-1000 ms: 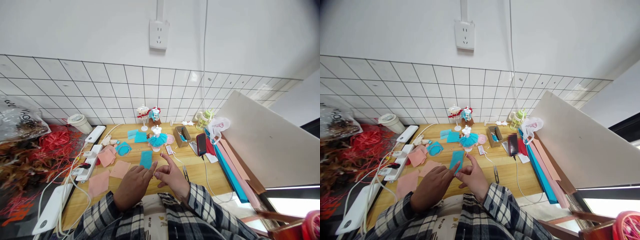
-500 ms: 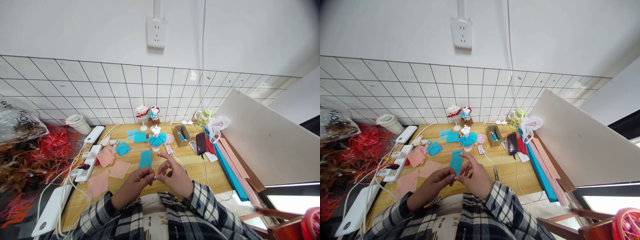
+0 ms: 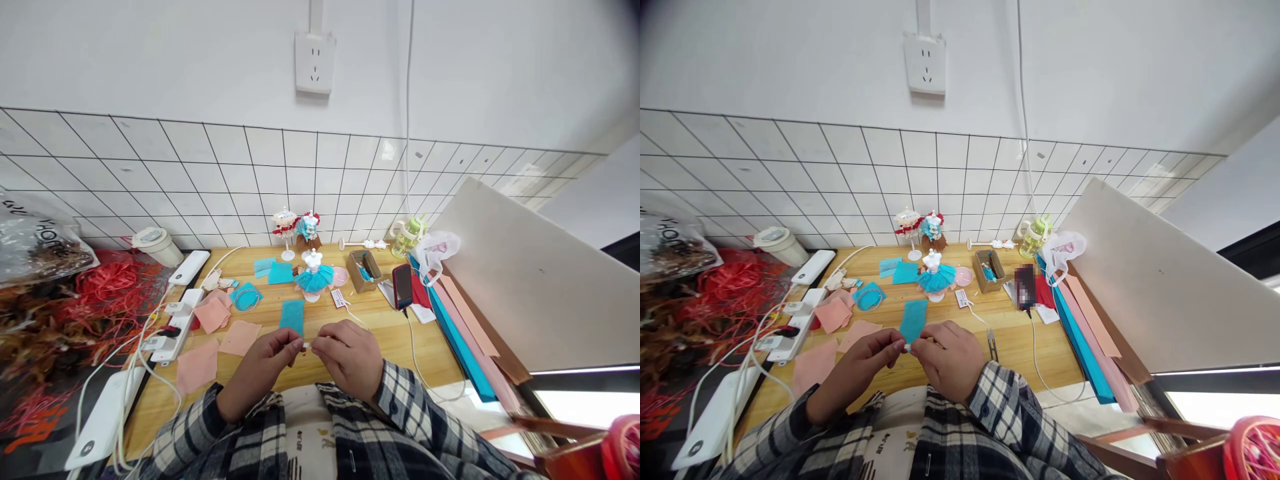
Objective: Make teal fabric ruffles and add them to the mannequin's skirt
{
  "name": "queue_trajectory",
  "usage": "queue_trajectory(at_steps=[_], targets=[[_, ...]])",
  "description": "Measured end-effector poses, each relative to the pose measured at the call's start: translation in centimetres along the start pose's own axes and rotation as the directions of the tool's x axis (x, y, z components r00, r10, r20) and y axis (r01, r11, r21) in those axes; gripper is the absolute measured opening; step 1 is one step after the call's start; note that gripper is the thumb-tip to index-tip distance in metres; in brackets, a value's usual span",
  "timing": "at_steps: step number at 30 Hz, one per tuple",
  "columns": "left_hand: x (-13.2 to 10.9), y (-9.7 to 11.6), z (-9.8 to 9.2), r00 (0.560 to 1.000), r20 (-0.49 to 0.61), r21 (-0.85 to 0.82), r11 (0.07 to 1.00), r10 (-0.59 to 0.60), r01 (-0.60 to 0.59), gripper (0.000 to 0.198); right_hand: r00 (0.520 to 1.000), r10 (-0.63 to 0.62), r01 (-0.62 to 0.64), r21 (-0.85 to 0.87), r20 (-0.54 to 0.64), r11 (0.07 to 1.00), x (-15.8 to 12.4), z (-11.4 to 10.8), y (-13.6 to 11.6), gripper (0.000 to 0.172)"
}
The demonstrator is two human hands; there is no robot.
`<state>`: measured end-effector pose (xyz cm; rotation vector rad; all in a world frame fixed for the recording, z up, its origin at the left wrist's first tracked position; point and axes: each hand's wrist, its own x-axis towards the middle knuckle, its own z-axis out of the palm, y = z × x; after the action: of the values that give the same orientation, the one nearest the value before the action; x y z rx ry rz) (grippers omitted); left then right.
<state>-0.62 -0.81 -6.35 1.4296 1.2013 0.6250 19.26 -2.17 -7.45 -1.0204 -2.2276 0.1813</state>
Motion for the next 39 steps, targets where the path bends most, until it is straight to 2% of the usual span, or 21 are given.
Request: queue_trajectory(at_steps=[11, 17, 21, 24, 26, 28, 30, 31, 32, 35, 39], targets=[[-0.1, -0.4, -0.1, 0.999, 0.055, 0.005, 1.0, -0.004, 0.003, 0.03, 1.0, -0.016, 0.018, -0.128, 0.021, 0.992, 0.0, 0.2, 0.1, 0.013], [-0.1, 0.1, -0.1, 0.998, 0.059, 0.085, 0.996, 0.012, -0.017, 0.029, 0.998, -0.057, 0.063, -0.184, 0.039, 0.981, -0.2, 0.2, 0.3, 0.014], [-0.3, 0.4, -0.1, 0.998, 0.03, 0.206, 0.977, 0.051, -0.056, 0.027, 0.997, -0.03, 0.035, -0.078, 0.068, 0.996, -0.2, 0.2, 0.4, 0.015], [-0.4, 0.3, -0.2, 0.998, 0.017, 0.25, 0.966, 0.066, -0.068, 0.026, 0.988, 0.118, -0.133, 0.158, 0.096, 0.978, -0.1, 0.5, 0.6, 0.016], [-0.5, 0.1, -0.2, 0.998, 0.008, 0.237, 0.97, 0.056, -0.056, 0.027, 0.943, 0.302, -0.332, 0.331, 0.141, 0.883, -0.1, 0.8, 0.9, 0.018], [-0.4, 0.0, -0.2, 0.999, -0.002, 0.218, 0.975, 0.044, -0.043, 0.028, 0.841, 0.474, -0.538, 0.505, 0.261, 0.675, 0.0, 1.1, 1.1, 0.023], [-0.4, 0.0, -0.2, 0.999, -0.005, 0.22, 0.975, 0.046, -0.044, 0.028, 0.73, 0.517, -0.667, 0.631, 0.446, 0.397, 0.0, 1.3, 1.1, 0.036], [-0.3, 0.1, -0.1, 0.999, -0.007, 0.229, 0.972, 0.052, -0.049, 0.028, 0.692, 0.494, -0.7, 0.656, 0.526, 0.282, 0.1, 1.4, 1.0, 0.041], [-0.3, 0.1, -0.1, 0.998, -0.008, 0.242, 0.969, 0.057, -0.054, 0.028, 0.666, 0.474, -0.72, 0.662, 0.576, 0.208, 0.1, 1.6, 0.9, 0.044], [-0.2, 0.2, 0.0, 0.999, -0.006, 0.267, 0.963, 0.051, -0.047, 0.029, 0.629, 0.51, -0.737, 0.658, 0.586, 0.154, 0.1, 2.0, 0.5, 0.04], [-0.2, -0.1, -0.2, 0.998, 0.064, 0.204, 0.979, 0.01, -0.023, 0.034, 0.63, 0.538, -0.709, 0.698, 0.561, 0.102, 0.0, 2.3, 0.5, 0.036]])
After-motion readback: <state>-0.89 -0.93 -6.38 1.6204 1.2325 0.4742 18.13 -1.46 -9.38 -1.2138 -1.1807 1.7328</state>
